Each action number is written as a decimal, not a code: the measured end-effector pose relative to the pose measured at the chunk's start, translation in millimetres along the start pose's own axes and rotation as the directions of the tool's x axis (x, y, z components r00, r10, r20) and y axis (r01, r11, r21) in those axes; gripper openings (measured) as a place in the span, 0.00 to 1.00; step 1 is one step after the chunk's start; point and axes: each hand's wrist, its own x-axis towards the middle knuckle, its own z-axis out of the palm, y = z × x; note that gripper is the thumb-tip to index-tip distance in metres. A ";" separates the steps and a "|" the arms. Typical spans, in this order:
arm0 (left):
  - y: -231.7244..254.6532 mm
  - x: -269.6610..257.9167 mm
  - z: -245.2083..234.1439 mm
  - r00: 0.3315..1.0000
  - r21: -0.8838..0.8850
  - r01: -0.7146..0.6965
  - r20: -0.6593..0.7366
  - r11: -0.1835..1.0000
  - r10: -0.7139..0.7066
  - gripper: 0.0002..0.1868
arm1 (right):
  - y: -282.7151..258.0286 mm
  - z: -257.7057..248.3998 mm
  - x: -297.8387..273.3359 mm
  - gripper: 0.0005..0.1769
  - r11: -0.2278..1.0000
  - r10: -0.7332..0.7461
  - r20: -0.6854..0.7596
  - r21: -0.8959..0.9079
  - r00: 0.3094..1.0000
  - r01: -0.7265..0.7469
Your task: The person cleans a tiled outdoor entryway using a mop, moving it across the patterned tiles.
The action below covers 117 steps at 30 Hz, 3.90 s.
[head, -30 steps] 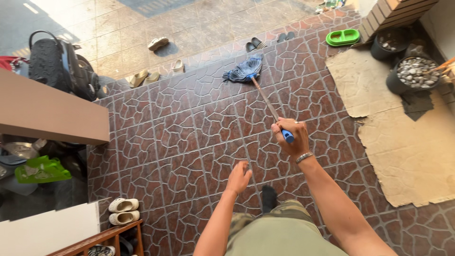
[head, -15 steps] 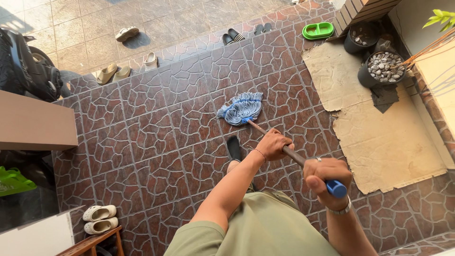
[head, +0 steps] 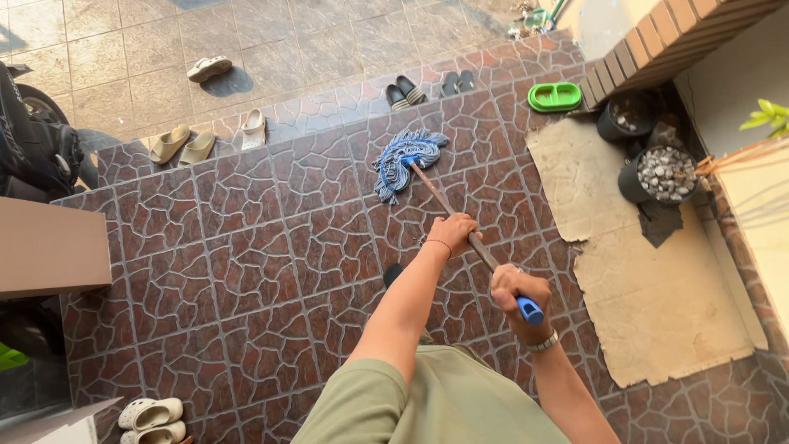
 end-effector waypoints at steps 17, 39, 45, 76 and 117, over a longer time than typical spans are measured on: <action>-95.9 104.9 -150.3 0.857 -0.108 0.510 -0.026 0.853 -0.515 0.14 | 163.4 -4.6 264.9 0.29 0.774 0.040 0.100 0.626 0.994 -0.094; -410.8 -164.5 -221.3 0.210 -0.482 0.773 -0.420 0.413 -0.883 0.11 | 169.2 402.0 333.9 0.16 0.892 -0.399 0.849 0.447 0.347 -0.069; -505.9 -248.0 -275.5 0.189 -0.496 0.786 -0.378 0.370 -0.906 0.11 | 152.1 537.7 326.4 0.14 0.900 -0.389 0.851 0.433 0.353 -0.054; -442.9 -411.6 -259.5 0.443 -0.340 0.417 -0.734 0.843 -0.515 0.16 | -32.4 583.0 178.0 0.19 0.962 -0.209 0.774 0.271 0.598 -0.016; -710.6 -632.4 -318.0 0.816 -0.094 0.466 -0.338 0.880 -0.468 0.12 | -47.6 909.8 51.1 0.17 0.992 -0.061 0.634 0.123 0.771 -0.022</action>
